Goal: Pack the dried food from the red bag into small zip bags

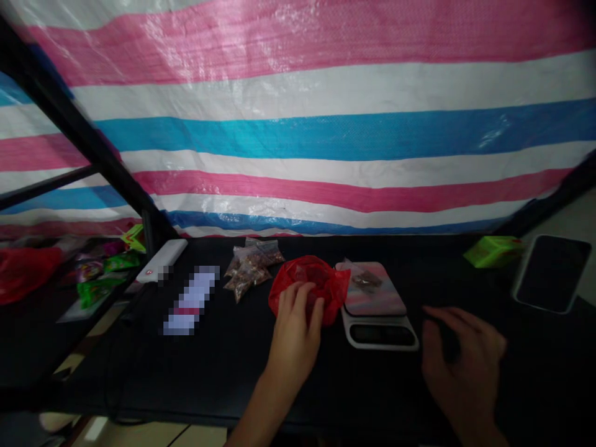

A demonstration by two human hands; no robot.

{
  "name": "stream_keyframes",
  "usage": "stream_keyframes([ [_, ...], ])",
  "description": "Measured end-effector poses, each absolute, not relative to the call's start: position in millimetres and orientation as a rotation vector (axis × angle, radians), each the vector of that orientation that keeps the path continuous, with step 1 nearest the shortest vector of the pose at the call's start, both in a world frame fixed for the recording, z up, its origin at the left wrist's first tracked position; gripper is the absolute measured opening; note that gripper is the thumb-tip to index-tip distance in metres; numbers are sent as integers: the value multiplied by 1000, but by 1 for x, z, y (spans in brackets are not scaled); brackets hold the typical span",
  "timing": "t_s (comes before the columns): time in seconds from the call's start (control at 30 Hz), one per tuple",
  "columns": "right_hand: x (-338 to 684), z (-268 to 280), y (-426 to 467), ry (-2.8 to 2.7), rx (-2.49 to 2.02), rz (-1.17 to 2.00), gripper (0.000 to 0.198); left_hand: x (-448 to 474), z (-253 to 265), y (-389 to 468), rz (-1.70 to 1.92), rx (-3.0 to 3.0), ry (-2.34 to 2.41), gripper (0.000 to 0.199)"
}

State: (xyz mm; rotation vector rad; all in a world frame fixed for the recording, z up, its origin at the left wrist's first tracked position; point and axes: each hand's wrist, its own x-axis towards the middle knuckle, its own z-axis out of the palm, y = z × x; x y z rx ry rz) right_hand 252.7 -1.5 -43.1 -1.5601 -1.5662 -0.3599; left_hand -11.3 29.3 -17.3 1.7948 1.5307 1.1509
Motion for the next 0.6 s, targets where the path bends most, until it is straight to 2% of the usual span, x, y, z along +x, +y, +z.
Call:
stream_keyframes([
  [0.07, 265, -32, 7, -1496, -1544, -374, 17, -15, -4, 37, 1225, 1791, 1539, 23],
  [0.17, 272, -7, 40, -1587, -1446, -317, 13, -23, 11, 66, 1252, 1884, 1453, 26],
  [0.3, 263, 20, 99, -1835, -1230, -167, 13, -34, 8, 118, 1021, 2273, 1316, 24],
  [0.43, 255, 10, 124, -1854, -1269, -144, 17, -50, -12, 141, 650, 2494, 1282, 22],
  [0.6, 257, -15, 114, -2062, -1344, 6, 23, -71, -21, 138, 570, 2497, 1215, 23],
])
